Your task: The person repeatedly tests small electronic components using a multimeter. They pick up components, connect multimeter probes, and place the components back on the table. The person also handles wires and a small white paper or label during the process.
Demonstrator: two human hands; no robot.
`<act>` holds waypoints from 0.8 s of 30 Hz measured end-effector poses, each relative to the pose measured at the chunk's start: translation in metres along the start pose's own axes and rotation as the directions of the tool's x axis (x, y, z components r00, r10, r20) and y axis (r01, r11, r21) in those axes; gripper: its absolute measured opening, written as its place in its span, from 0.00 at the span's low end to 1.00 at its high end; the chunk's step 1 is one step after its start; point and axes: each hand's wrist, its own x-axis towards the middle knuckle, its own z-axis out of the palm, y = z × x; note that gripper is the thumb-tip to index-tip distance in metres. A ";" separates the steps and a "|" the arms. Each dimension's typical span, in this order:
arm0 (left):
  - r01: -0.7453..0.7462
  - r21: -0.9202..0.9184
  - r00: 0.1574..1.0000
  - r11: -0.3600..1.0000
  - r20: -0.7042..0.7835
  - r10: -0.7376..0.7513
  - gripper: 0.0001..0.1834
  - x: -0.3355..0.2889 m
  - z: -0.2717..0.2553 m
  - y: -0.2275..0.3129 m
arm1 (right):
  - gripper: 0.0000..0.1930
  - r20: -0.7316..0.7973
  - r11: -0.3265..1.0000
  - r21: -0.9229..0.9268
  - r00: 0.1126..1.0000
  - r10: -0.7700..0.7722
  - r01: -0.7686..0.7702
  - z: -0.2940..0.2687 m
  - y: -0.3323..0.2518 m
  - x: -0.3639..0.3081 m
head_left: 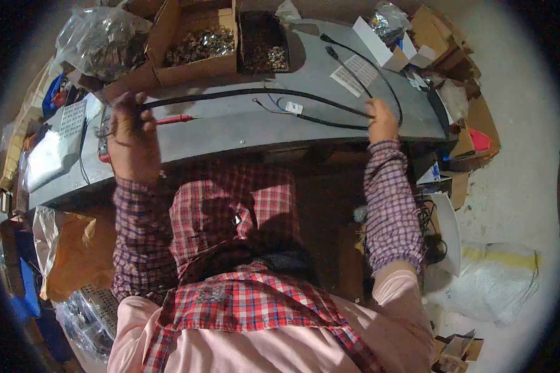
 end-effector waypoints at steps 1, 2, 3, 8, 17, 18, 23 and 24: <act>0.217 -0.511 0.972 0.832 0.029 -0.235 0.17 0.003 -0.013 0.002 | 0.12 -0.068 0.996 -0.060 0.995 -0.069 0.065 -0.002 0.044 0.012; 0.218 -0.487 0.964 0.846 -0.030 -0.265 0.19 -0.003 -0.017 0.004 | 0.11 -0.121 0.993 -0.106 0.992 0.032 -0.045 -0.008 0.048 0.021; 0.214 -0.456 0.953 0.864 -0.095 -0.286 0.21 -0.009 -0.023 0.011 | 0.10 -0.177 0.979 -0.135 0.976 0.128 -0.153 -0.016 0.043 0.034; 0.233 -0.195 0.925 0.953 -0.258 -0.279 0.25 -0.043 -0.064 0.021 | 0.11 -0.632 0.887 0.379 0.774 0.040 0.263 -0.087 0.029 0.083; 0.240 0.383 0.921 0.892 -0.380 -0.085 0.19 -0.090 -0.203 0.027 | 0.11 0.128 0.779 -0.170 0.798 -0.589 0.603 -0.111 -0.139 -0.072; 0.218 0.469 0.941 0.856 -0.332 -0.058 0.18 -0.099 -0.205 0.026 | 0.10 0.179 0.801 -0.005 0.789 -0.588 0.598 -0.080 -0.122 -0.097; 0.212 0.425 0.954 0.880 -0.284 -0.092 0.15 -0.122 -0.197 0.019 | 0.08 0.561 0.915 0.172 0.728 -0.395 0.364 0.058 -0.060 -0.171; 0.215 0.359 0.942 0.908 -0.323 -0.095 0.15 -0.123 -0.194 0.015 | 0.10 0.706 0.960 0.140 0.655 -0.269 0.244 0.075 -0.049 -0.177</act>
